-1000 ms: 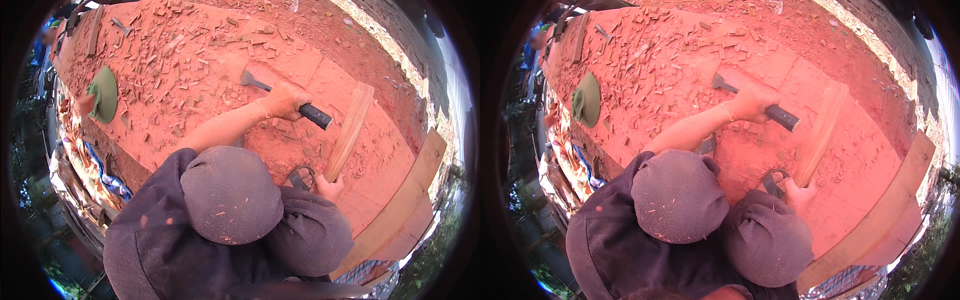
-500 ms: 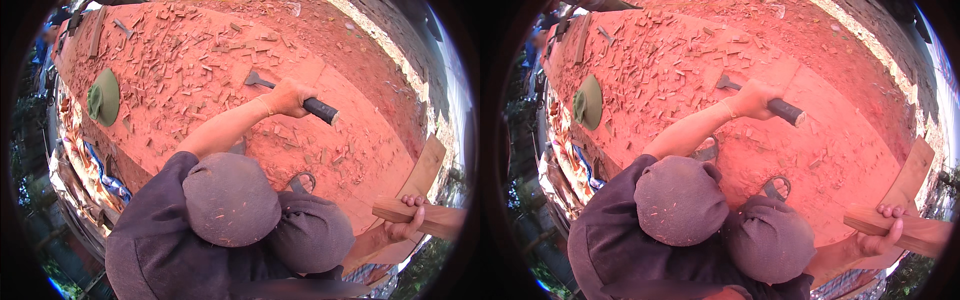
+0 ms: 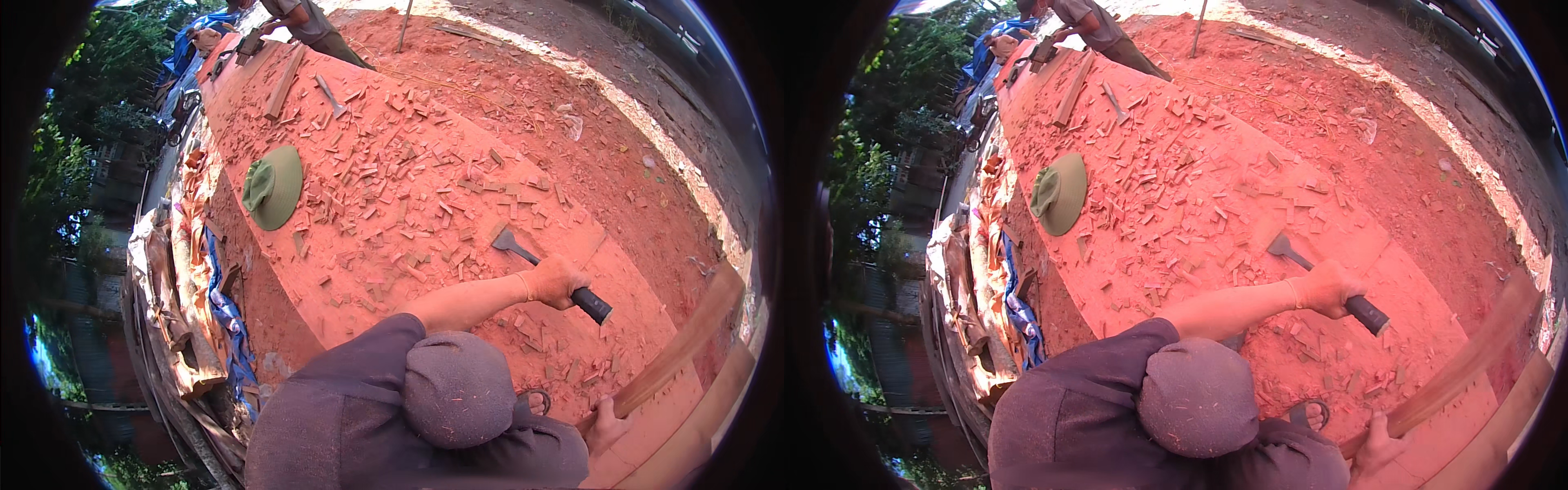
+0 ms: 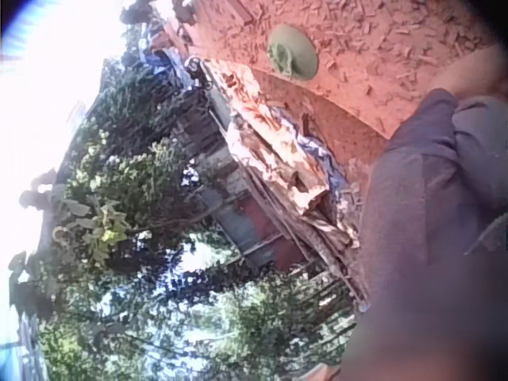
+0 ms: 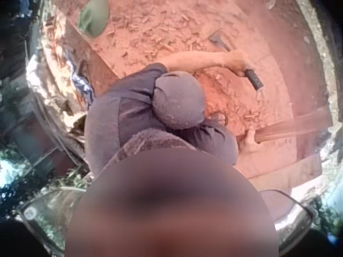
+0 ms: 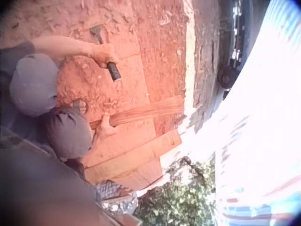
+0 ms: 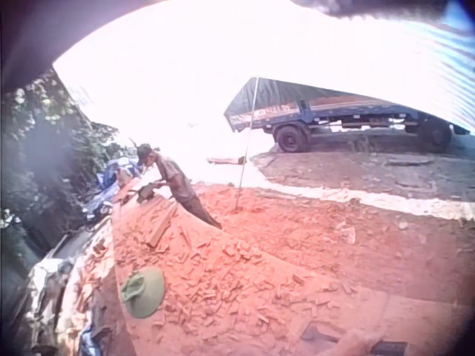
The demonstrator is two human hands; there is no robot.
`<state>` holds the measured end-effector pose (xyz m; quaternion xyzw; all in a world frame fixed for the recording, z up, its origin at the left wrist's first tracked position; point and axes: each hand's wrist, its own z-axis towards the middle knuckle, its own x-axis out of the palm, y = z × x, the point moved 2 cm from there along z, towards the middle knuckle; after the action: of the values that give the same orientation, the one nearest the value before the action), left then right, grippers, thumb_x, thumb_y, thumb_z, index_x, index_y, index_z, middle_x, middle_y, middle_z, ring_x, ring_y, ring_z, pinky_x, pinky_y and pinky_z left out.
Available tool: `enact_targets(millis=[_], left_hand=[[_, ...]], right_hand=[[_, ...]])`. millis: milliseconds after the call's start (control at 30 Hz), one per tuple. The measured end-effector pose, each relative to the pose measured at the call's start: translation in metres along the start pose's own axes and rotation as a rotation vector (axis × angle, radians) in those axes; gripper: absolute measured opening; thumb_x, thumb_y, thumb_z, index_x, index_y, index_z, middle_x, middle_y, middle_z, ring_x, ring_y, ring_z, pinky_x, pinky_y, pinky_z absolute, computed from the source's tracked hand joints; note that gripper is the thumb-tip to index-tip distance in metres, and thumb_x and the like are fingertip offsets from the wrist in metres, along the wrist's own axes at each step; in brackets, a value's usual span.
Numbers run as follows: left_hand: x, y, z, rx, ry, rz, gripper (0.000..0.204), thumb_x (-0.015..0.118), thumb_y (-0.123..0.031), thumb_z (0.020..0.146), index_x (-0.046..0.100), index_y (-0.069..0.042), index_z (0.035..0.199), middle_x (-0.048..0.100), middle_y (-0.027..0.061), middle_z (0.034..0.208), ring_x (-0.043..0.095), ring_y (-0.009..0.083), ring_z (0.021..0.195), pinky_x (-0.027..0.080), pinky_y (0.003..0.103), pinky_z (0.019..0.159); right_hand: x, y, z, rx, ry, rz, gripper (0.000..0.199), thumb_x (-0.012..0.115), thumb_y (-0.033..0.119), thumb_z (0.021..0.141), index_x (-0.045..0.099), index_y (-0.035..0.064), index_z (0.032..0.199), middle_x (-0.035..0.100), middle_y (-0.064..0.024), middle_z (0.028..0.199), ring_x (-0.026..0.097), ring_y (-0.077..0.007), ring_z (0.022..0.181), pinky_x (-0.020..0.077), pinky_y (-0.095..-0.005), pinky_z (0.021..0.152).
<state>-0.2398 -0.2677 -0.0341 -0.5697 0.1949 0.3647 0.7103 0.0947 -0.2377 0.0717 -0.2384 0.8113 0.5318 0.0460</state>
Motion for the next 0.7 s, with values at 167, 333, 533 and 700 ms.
enact_targets(millis=[167,333,533,700], left_hand=[[0.000,0.005,0.004,-0.020,-0.007,-0.027,0.020,0.075,-0.028,0.073,0.060,-0.015,0.076,0.062,0.0103,0.066,0.066,0.0365,0.065,0.049,0.048,0.057],[-0.001,0.012,0.007,-0.032,-0.021,0.003,0.020,0.075,-0.027,0.074,0.061,-0.014,0.077,0.064,0.0116,0.070,0.067,0.0364,0.069,0.050,0.049,0.058],[-0.014,0.015,0.001,-0.016,0.016,0.063,0.018,0.076,-0.023,0.071,0.062,-0.014,0.079,0.064,0.0108,0.072,0.066,0.0369,0.069,0.050,0.048,0.058],[-0.011,-0.010,-0.014,-0.040,-0.025,-0.044,0.021,0.078,-0.021,0.069,0.059,-0.015,0.077,0.062,0.0101,0.068,0.066,0.0358,0.065,0.048,0.046,0.055]], right_hand=[[-0.011,0.103,0.012,-0.463,-0.104,0.809,0.025,0.058,0.008,0.094,0.047,0.0017,0.116,0.051,-0.0054,0.096,0.053,-0.0147,0.087,0.0490,-0.0319,0.083],[0.089,0.001,0.003,-0.202,0.001,0.018,0.032,0.066,0.003,0.083,0.054,-0.0032,0.112,0.058,-0.0075,0.090,0.060,-0.0147,0.077,0.0531,-0.0339,0.069],[0.038,-0.062,0.008,0.000,-0.047,0.129,0.023,0.070,0.007,0.080,0.058,-0.0013,0.097,0.060,-0.0076,0.070,0.058,-0.0180,0.054,0.0499,-0.0326,0.053],[-0.009,-0.016,-0.018,-0.012,-0.260,0.180,0.025,0.068,0.005,0.084,0.057,-0.0045,0.105,0.061,-0.0110,0.081,0.061,-0.0193,0.065,0.0522,-0.0338,0.059]])
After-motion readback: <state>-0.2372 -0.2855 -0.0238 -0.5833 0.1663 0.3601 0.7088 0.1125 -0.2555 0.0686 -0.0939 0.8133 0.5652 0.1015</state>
